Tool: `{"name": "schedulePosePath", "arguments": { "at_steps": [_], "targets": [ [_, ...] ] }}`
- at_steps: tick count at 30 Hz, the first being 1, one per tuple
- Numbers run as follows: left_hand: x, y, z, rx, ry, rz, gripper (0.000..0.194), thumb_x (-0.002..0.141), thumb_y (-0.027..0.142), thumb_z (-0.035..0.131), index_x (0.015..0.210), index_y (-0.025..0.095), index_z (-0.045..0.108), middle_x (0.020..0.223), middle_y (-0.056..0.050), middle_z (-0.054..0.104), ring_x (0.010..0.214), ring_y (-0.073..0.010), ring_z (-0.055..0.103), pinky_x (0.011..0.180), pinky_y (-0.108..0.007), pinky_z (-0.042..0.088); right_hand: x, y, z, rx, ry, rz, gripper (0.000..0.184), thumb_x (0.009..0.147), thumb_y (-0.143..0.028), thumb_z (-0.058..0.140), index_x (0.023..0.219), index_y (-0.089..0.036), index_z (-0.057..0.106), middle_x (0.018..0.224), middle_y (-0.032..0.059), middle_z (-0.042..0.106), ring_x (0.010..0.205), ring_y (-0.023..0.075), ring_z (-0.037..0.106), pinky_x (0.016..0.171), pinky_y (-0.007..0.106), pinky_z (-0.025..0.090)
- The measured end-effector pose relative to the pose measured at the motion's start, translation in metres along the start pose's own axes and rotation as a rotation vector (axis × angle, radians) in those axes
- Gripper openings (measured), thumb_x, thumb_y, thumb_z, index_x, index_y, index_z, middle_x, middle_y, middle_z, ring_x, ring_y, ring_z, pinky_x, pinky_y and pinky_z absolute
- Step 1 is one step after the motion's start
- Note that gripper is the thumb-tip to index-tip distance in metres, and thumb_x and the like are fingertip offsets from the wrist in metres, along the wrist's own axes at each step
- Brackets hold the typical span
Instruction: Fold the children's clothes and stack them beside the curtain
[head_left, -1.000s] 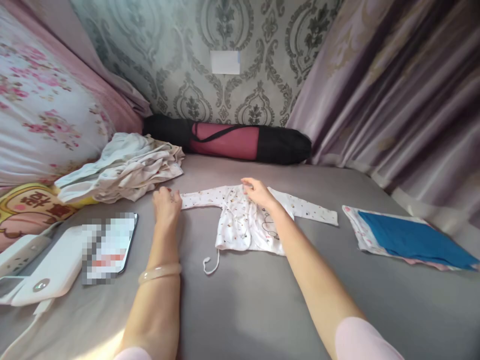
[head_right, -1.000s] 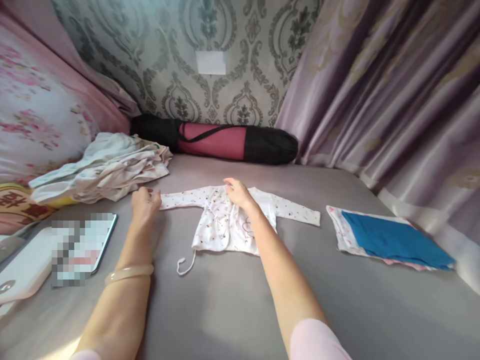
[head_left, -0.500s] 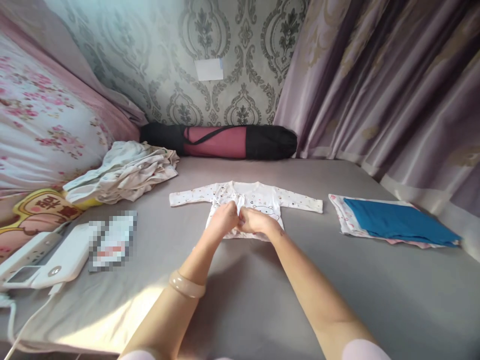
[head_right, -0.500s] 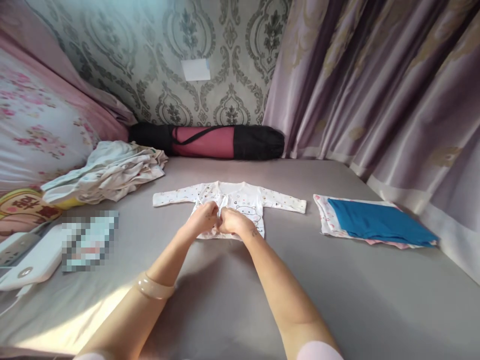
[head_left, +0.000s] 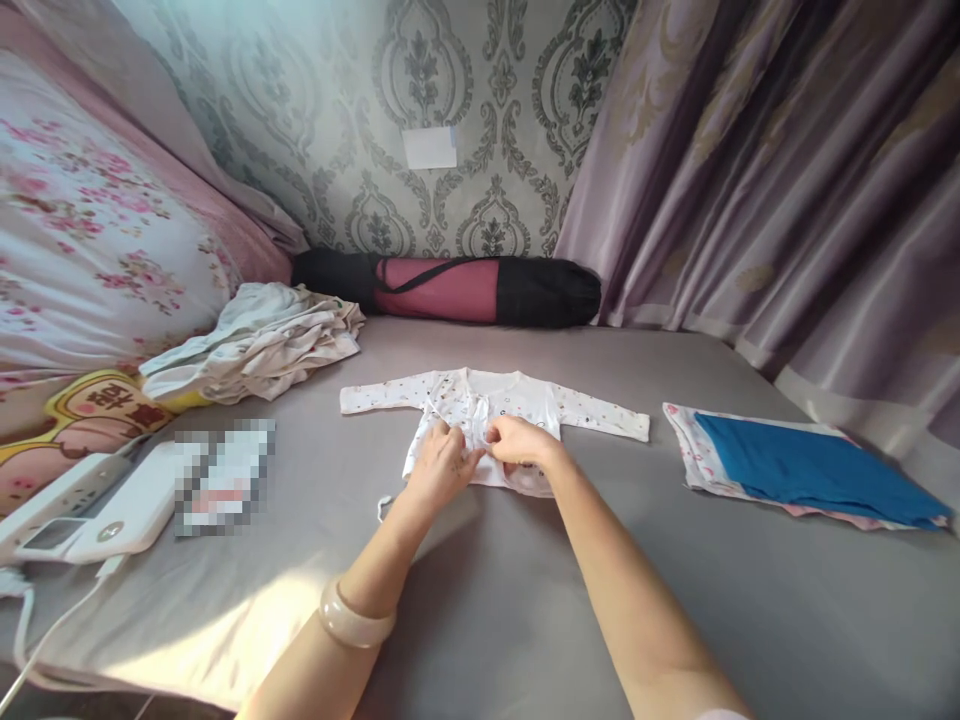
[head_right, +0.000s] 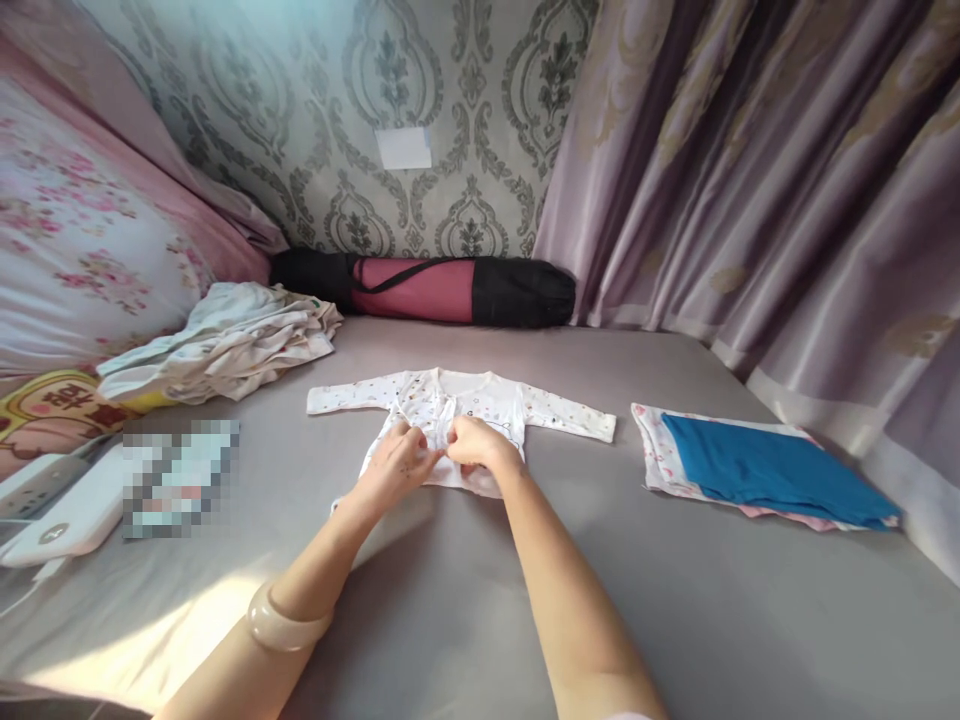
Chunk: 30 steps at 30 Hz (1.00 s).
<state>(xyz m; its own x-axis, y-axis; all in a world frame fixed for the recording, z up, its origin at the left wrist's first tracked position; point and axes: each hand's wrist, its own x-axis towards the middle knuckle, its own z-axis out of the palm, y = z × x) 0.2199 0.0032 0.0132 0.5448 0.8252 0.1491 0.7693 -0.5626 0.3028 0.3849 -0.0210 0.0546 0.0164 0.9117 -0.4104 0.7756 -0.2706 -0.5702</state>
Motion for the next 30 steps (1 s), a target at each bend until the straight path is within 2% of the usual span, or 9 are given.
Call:
{"name": "schedulePosePath", "arguments": {
  "at_steps": [3, 6, 8, 12, 17, 20, 24, 27, 30],
  "targets": [
    [-0.003, 0.008, -0.004, 0.07, -0.077, -0.075, 0.025, 0.086, 0.04, 0.057, 0.092, 0.016, 0.06, 0.093, -0.011, 0.06, 0.091, -0.0249, 0.058, 0.08, -0.033, 0.043, 0.003, 0.015, -0.012, 0.264, 0.065, -0.052, 0.01, 0.069, -0.013, 0.058, 0.077, -0.018, 0.058, 0.058, -0.0038, 0.058, 0.053, 0.0122, 0.059, 0.049, 0.019, 0.042],
    [-0.003, 0.015, -0.008, 0.102, -0.132, -0.119, 0.02, 0.09, 0.028, 0.048, 0.096, 0.014, 0.061, 0.093, -0.012, 0.062, 0.087, -0.025, 0.061, 0.076, -0.032, 0.042, -0.001, 0.019, -0.021, 0.523, 0.053, -0.079, 0.01, 0.07, -0.01, 0.054, 0.077, -0.018, 0.055, 0.062, -0.0037, 0.058, 0.055, 0.0115, 0.059, 0.05, 0.02, 0.047],
    [-0.002, 0.018, -0.01, 0.119, -0.139, -0.143, 0.022, 0.09, 0.019, 0.041, 0.092, 0.015, 0.062, 0.092, -0.013, 0.064, 0.085, -0.0246, 0.062, 0.072, -0.032, 0.041, -0.004, 0.018, -0.024, 0.602, 0.04, -0.07, 0.012, 0.07, -0.008, 0.053, 0.077, -0.017, 0.054, 0.062, -0.0038, 0.058, 0.054, 0.0111, 0.058, 0.05, 0.021, 0.048],
    [-0.001, 0.022, -0.011, 0.039, -0.066, -0.12, 0.027, 0.093, 0.021, 0.035, 0.089, 0.017, 0.061, 0.086, -0.011, 0.065, 0.079, -0.0231, 0.062, 0.066, -0.031, 0.038, -0.008, 0.011, -0.025, 0.631, 0.024, -0.063, 0.012, 0.072, -0.007, 0.053, 0.076, -0.018, 0.054, 0.06, -0.0041, 0.058, 0.052, 0.011, 0.057, 0.05, 0.021, 0.049],
    [0.005, 0.03, 0.002, -0.243, 0.033, -0.009, 0.024, 0.094, 0.025, 0.036, 0.088, 0.02, 0.059, 0.081, -0.006, 0.065, 0.076, -0.0184, 0.059, 0.068, -0.027, 0.039, -0.01, 0.006, -0.025, 0.633, 0.055, -0.091, 0.01, 0.075, -0.008, 0.055, 0.08, -0.018, 0.055, 0.06, -0.0057, 0.056, 0.051, 0.0089, 0.055, 0.05, 0.019, 0.048],
    [0.008, 0.032, 0.012, -0.379, 0.013, 0.028, 0.022, 0.092, 0.022, 0.037, 0.084, 0.019, 0.058, 0.077, -0.004, 0.063, 0.07, -0.016, 0.056, 0.066, -0.026, 0.038, -0.01, 0.005, -0.024, 0.624, 0.068, -0.116, 0.009, 0.076, -0.009, 0.056, 0.08, -0.017, 0.055, 0.063, -0.0045, 0.058, 0.053, 0.0096, 0.056, 0.049, 0.019, 0.047],
    [0.009, 0.032, 0.02, -0.437, -0.015, 0.008, 0.021, 0.088, 0.017, 0.038, 0.082, 0.017, 0.058, 0.073, -0.002, 0.061, 0.065, -0.0146, 0.053, 0.064, -0.026, 0.038, -0.008, 0.004, -0.021, 0.605, 0.054, -0.116, 0.009, 0.076, -0.009, 0.056, 0.082, -0.017, 0.056, 0.063, -0.004, 0.058, 0.053, 0.0096, 0.057, 0.049, 0.019, 0.047],
    [0.006, 0.034, 0.016, -0.409, -0.058, 0.042, 0.02, 0.084, 0.015, 0.042, 0.077, 0.016, 0.061, 0.075, -0.004, 0.061, 0.068, -0.0153, 0.054, 0.066, -0.026, 0.04, -0.007, 0.004, -0.018, 0.597, 0.049, -0.117, 0.01, 0.076, -0.009, 0.056, 0.082, -0.016, 0.056, 0.062, -0.0046, 0.058, 0.052, 0.0091, 0.056, 0.048, 0.018, 0.045],
    [0.001, 0.033, 0.0, -0.379, -0.149, 0.125, 0.021, 0.078, 0.012, 0.044, 0.071, 0.015, 0.064, 0.079, -0.006, 0.064, 0.071, -0.0161, 0.055, 0.069, -0.026, 0.042, -0.005, 0.003, -0.015, 0.577, 0.028, -0.136, 0.008, 0.077, -0.01, 0.056, 0.082, -0.017, 0.057, 0.062, -0.0052, 0.057, 0.052, 0.0089, 0.056, 0.048, 0.018, 0.044]
  ]
}}
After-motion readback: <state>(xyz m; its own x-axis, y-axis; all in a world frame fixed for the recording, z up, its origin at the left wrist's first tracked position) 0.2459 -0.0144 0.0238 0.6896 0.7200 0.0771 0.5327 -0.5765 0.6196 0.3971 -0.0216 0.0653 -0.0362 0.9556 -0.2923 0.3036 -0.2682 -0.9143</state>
